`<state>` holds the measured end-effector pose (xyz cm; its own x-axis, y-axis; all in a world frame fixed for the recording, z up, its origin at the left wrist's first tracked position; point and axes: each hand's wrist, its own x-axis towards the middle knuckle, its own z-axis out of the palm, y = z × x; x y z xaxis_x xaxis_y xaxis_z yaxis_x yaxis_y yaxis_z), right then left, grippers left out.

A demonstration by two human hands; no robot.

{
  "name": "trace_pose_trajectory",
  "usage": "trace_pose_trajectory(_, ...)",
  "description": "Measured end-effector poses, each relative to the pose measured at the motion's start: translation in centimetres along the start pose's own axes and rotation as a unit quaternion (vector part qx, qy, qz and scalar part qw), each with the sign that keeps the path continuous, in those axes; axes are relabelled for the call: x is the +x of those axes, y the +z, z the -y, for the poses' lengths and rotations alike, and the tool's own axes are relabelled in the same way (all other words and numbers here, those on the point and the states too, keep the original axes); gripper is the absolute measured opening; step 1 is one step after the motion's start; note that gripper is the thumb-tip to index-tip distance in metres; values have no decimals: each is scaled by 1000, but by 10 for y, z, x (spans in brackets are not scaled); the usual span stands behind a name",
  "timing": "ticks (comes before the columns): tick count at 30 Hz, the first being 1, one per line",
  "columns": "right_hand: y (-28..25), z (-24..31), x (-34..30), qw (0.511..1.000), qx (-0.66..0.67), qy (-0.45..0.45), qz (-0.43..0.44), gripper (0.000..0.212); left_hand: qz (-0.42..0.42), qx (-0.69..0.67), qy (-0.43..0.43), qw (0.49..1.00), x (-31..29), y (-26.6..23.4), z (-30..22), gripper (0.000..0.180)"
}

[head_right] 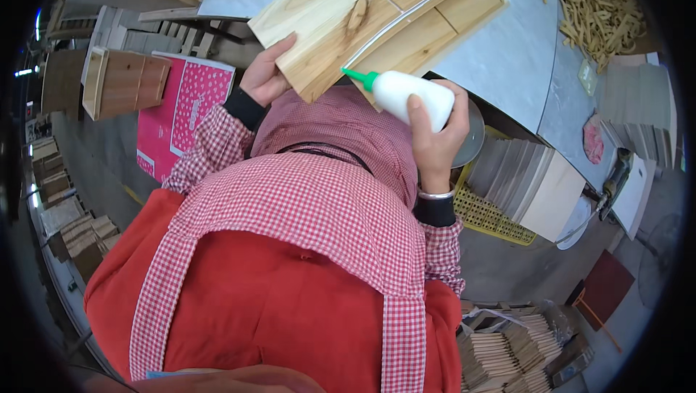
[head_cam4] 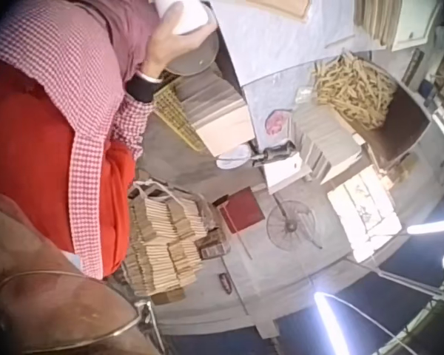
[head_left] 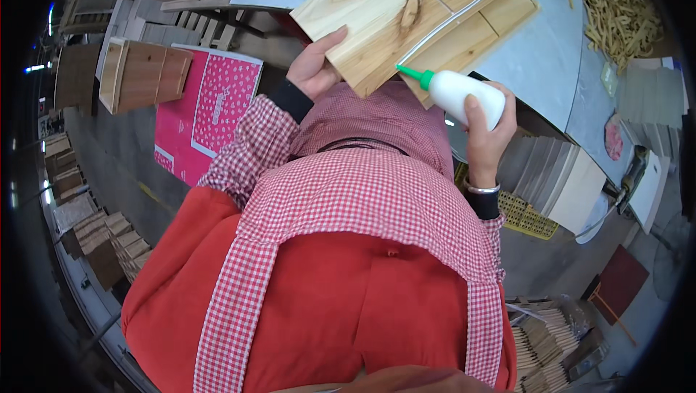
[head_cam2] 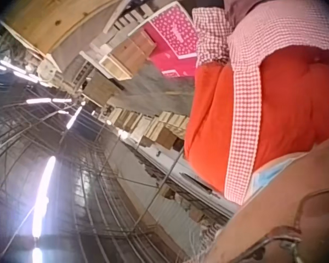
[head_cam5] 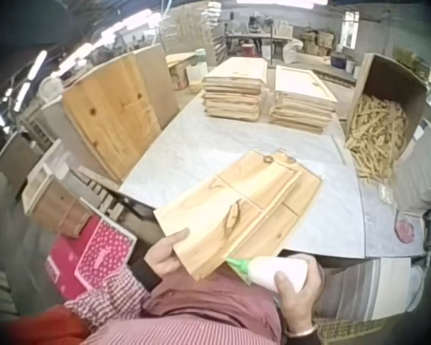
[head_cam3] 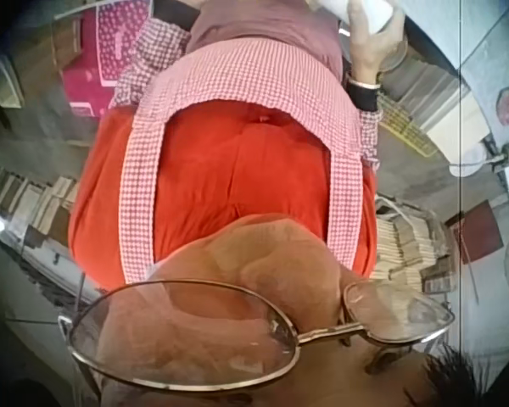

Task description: Assembling wooden crates by applying wood glue to boards and fitting them together.

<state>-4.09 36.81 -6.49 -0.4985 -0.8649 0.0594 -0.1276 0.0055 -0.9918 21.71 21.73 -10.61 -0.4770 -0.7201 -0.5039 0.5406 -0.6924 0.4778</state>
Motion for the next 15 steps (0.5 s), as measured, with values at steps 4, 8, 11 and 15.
trace_pose_trajectory(4, 15, 6, -23, 998, -11, -26, 47, 35, 24, -17, 2, 1000, 8, 3, 0, 52)
trace_pose_trajectory(8, 22, 7, -27, 999, 6, -9, 40, 37, -1, -17, 25, 1000, 9, 7, 2, 53)
trace_pose_trajectory(11, 25, 0, -22, 1000, 20, -13, -18, 37, -20, -9, 29, 999, 10, 12, -1, 51)
trace_pose_trajectory(15, 28, -8, -17, 988, -58, -133, 44, 39, 64, -28, 12, 997, 19, 2, -5, 54)
